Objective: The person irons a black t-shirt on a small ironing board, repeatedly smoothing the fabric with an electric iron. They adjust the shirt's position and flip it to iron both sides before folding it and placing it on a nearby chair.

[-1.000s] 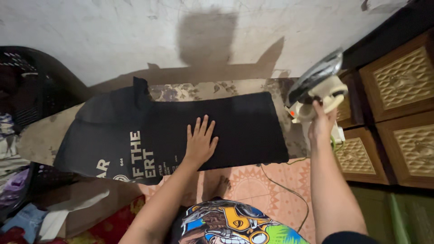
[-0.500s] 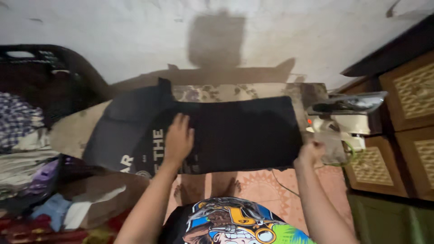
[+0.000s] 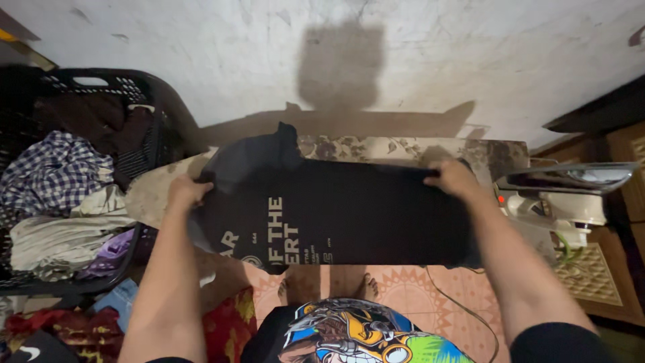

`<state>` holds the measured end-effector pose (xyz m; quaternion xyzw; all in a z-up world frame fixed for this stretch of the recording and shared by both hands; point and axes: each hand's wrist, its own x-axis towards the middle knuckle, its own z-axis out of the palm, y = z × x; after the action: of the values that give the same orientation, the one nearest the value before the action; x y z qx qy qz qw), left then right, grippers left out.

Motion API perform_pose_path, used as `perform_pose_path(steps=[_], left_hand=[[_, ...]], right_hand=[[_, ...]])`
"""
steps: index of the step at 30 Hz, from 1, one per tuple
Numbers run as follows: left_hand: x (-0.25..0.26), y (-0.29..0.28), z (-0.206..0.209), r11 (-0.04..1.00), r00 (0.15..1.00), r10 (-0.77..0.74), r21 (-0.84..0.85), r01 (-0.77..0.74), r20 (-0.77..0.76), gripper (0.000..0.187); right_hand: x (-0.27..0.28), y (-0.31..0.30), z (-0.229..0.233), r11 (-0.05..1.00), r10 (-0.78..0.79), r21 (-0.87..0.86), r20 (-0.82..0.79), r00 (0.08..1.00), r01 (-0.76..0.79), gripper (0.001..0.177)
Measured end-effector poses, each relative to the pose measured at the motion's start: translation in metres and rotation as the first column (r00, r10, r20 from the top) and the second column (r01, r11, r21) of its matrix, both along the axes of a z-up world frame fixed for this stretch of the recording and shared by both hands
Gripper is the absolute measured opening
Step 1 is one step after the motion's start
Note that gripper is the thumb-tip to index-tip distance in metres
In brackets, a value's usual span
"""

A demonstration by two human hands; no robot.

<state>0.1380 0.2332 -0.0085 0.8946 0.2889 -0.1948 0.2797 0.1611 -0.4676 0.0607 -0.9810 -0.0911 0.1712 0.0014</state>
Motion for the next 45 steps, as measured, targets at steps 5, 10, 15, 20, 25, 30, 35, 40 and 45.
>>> perform_pose_path(steps=[5, 10, 15, 20, 25, 30, 35, 40, 45], left_hand=[[0.017, 0.006, 0.078, 0.864, 0.992, 0.117, -0.497, -0.078, 0.048, 0.058], [0.086, 0.008, 0.145, 0.858, 0.961, 0.171, -0.513, -0.037, 0.218, 0.058], [0.143, -0.031, 0.138, 0.986, 0.716, 0.0, -0.12, 0.117, 0.698, 0.031], [0.096, -0.084, 0.088, 0.991, 0.619, -0.13, 0.085, 0.102, 0.774, 0.072], [-0.041, -0.094, 0.043, 0.972, 0.645, -0.19, 0.236, 0.016, 0.74, 0.068], [-0.134, -0.069, 0.008, 0.907, 0.82, 0.082, 0.299, -0.298, 0.567, 0.059], [-0.146, -0.033, -0.029, 0.922, 0.783, 0.179, 0.177, -0.345, 0.596, 0.043], [-0.15, -0.013, -0.04, 0.952, 0.687, 0.201, 0.026, -0.305, 0.698, 0.042], [-0.159, -0.015, -0.021, 0.934, 0.708, 0.323, -0.089, -0.346, 0.628, 0.04]], right_hand=[[0.044, -0.027, 0.053, 0.846, -0.314, 0.236, -0.503, 0.805, 0.478, 0.062], [0.089, -0.035, 0.122, 0.849, -0.422, 0.18, -0.334, 0.843, 0.497, 0.053], [0.111, -0.022, 0.129, 0.954, -0.269, 0.222, 0.341, 0.901, 0.201, 0.039], [0.059, 0.013, 0.068, 0.9, -0.25, 0.435, 0.551, 0.796, -0.018, 0.082], [-0.067, 0.039, 0.001, 0.903, -0.32, 0.419, 0.503, 0.803, 0.098, 0.066], [-0.156, 0.021, -0.035, 0.907, -0.409, 0.344, 0.579, 0.706, 0.243, 0.054], [-0.176, 0.002, -0.062, 0.88, -0.473, 0.317, 0.64, 0.606, 0.353, 0.051], [-0.18, -0.011, -0.077, 0.741, -0.655, 0.366, 0.582, 0.482, 0.564, 0.059], [-0.192, -0.036, -0.076, 0.634, -0.702, 0.266, 0.592, 0.395, 0.726, 0.058]])
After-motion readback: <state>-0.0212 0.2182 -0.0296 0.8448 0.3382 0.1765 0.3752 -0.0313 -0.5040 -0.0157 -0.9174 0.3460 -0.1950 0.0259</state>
